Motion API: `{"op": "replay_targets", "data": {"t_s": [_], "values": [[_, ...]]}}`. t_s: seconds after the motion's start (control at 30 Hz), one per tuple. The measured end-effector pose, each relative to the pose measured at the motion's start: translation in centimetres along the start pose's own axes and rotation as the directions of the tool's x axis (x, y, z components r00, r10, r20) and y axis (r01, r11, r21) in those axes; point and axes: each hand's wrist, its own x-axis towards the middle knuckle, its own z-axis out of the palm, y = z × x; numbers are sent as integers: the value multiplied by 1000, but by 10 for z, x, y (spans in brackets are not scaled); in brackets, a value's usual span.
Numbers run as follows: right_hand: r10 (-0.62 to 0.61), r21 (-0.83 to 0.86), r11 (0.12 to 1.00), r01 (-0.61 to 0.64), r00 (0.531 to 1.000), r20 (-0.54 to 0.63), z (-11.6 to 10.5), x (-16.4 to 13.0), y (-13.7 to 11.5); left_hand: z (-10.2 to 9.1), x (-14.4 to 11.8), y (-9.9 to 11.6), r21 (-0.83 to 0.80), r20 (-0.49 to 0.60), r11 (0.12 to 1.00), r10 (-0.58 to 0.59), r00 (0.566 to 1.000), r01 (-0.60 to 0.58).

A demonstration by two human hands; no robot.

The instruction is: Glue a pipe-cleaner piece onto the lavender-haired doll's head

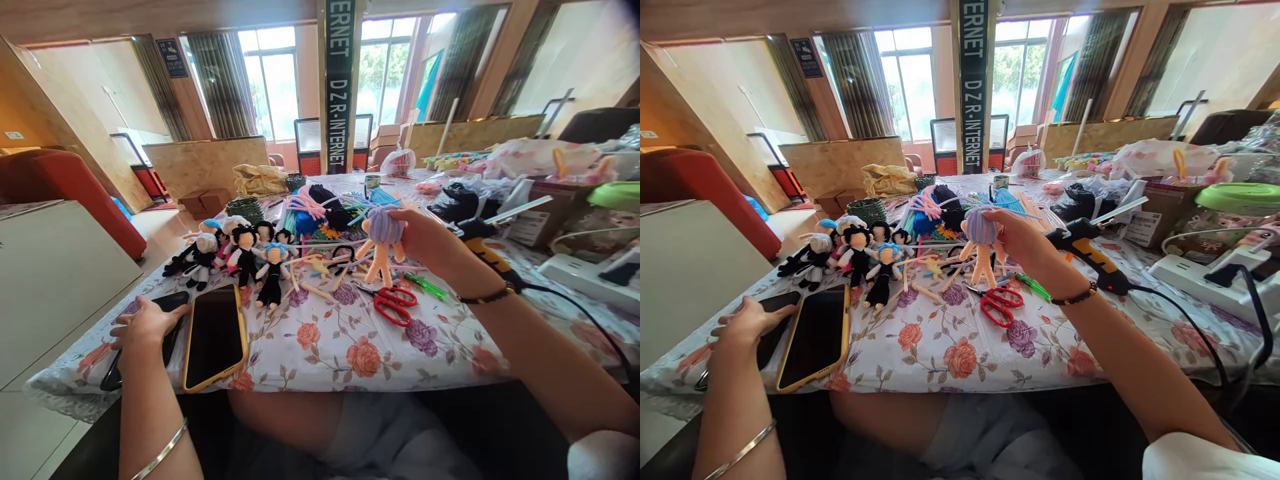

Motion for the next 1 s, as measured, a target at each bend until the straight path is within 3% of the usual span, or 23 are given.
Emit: {"op": "replay_targets", "data": {"t_s": [0.07, 0.13, 0.23, 0.27, 0.33, 0.4, 0.43, 0.47, 0.5, 0.67, 0.73, 0.9, 1.0], "values": [[-6, -1, 1000, 6, 1000, 18, 0, 0, 0, -8, -13, 9, -2, -48, 1000, 21, 999, -21], [-26, 3, 1000, 26, 999, 33, 0, 1, 0, -16, -35, 25, -5, -166, 993, 112, 980, -115], [-59, 6, 998, 59, 997, 43, 0, 2, 1, -21, -76, 60, -35, -360, 920, 352, 864, -390], [-65, 8, 998, 65, 997, 46, 0, 2, 2, -19, -90, 75, -72, -343, 844, 479, 808, -531], [-59, 19, 998, 58, 997, 40, 0, 1, 2, -5, -116, 103, -321, -227, 586, 715, 661, -744], [-52, 21, 998, 52, 998, 29, 0, 0, 2, 16, -138, 128, -650, -16, 362, 873, 487, -668], [-50, 11, 999, 50, 998, 22, 0, 0, 2, 29, -147, 139, -762, 75, 293, 926, 371, -577], [-51, -4, 999, 51, 999, 20, 0, 0, 3, 41, -155, 148, -837, 104, 248, 947, 304, -487], [-59, -21, 998, 59, 998, 23, 0, 0, 3, 53, -162, 155, -886, 101, 209, 959, 267, -415], [-131, -67, 989, 135, 989, 63, 1, 1, 9, 91, -183, 175, -962, 35, 84, 981, 190, -259], [-148, -78, 985, 152, 988, 52, 1, 3, 13, 98, -189, 178, -970, 22, 66, 983, 184, -232], [-199, -101, 974, 202, 979, 39, 3, 15, 24, 109, -193, 180, -978, -3, 61, 950, 313, -197], [-222, -95, 969, 228, 973, 66, 6, 23, 26, 113, -191, 180, -982, -31, 38, 935, 354, -187]]}}
